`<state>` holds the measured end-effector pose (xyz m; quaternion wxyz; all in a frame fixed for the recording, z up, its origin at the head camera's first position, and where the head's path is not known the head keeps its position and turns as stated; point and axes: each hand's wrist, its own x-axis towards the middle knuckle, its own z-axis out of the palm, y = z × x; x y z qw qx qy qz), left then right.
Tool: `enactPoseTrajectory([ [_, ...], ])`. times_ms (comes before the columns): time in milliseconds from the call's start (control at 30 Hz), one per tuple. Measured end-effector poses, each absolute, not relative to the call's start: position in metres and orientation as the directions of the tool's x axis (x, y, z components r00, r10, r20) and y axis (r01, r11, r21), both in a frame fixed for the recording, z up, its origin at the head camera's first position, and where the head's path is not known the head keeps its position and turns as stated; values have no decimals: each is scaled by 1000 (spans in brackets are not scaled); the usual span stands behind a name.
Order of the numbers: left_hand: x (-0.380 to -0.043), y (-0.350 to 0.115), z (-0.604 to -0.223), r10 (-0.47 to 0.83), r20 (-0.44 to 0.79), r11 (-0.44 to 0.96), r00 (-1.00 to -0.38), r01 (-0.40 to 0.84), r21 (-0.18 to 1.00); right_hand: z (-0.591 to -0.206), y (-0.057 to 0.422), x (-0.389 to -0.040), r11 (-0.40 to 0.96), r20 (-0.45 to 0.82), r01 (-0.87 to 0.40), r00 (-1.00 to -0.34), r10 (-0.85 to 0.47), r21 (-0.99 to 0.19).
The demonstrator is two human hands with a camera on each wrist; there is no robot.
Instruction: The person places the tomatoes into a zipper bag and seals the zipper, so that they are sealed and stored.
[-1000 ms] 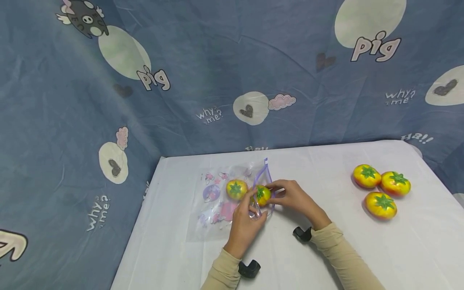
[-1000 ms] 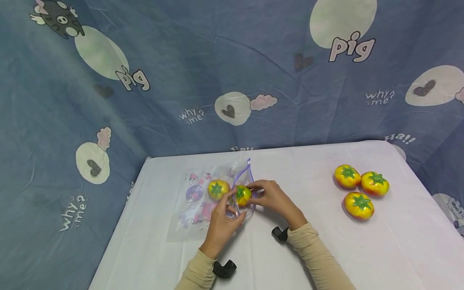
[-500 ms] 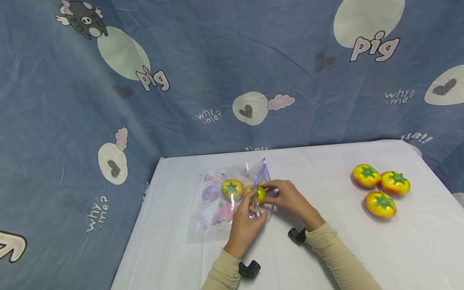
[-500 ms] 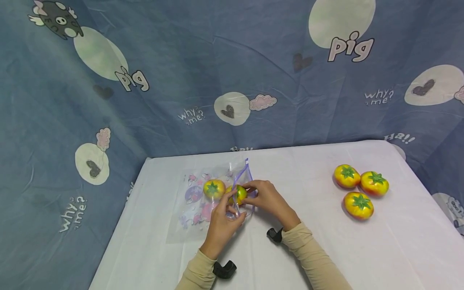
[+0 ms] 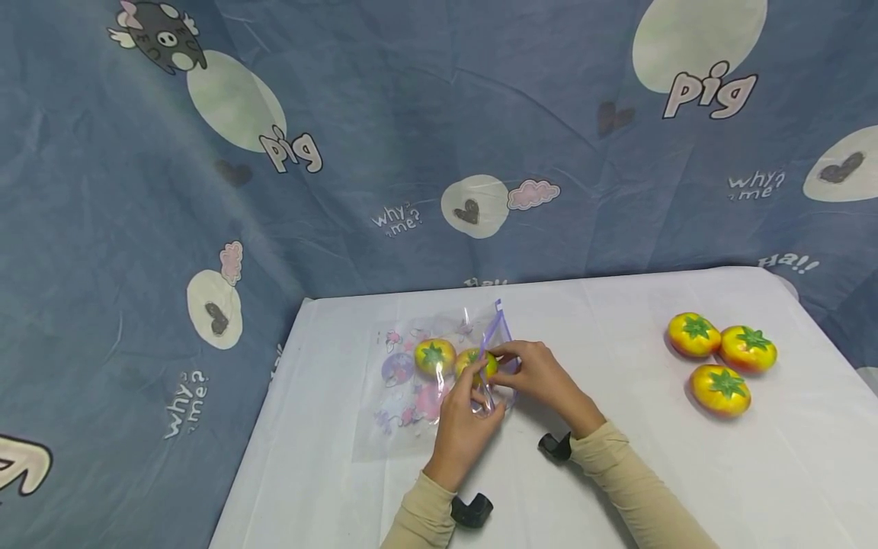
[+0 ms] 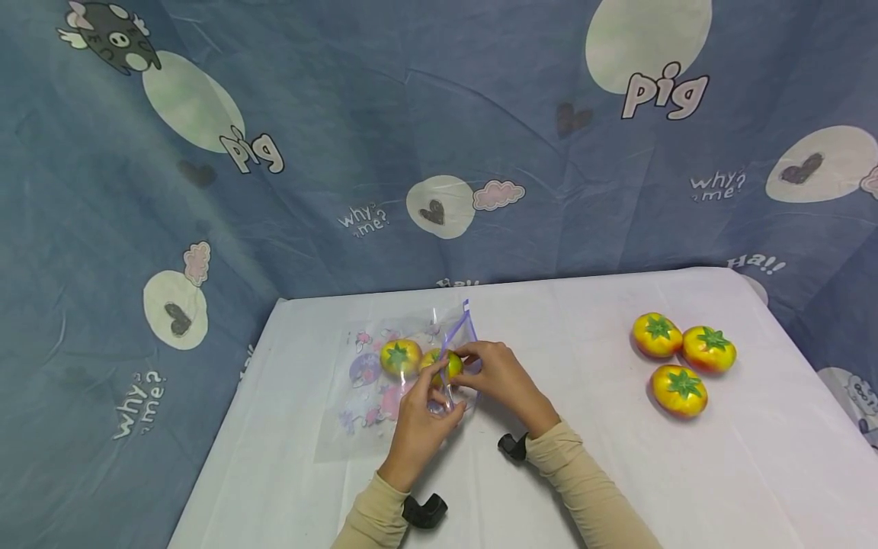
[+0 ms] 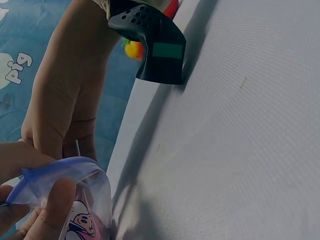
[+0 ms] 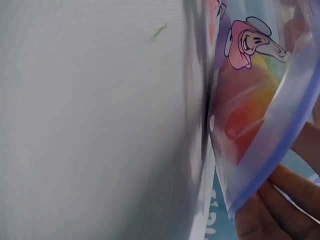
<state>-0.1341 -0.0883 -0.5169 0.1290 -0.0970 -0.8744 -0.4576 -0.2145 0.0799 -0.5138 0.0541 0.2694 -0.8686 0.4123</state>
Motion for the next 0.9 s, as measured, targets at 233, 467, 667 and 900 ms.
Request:
enactPoseTrajectory([
  [233,-134,-88,-517,55,318,559,-947,293,776,-512,74,-215,557,260,-457,-880,-398,-693],
  [467,-135,-89,-519,67,338,562,-939,316,764,-512,70,-215,547,265,-469,-872,-412,-694],
  [667,-135,-89,-518,67,352,557,-934,327,763,-514,68,-216,538,270,-476,-867,-418,-696],
  [900,-135,-89,-517,64,348,557,-935,323,765,-514,69,-214,529,256,-473,-865,-433,-705],
])
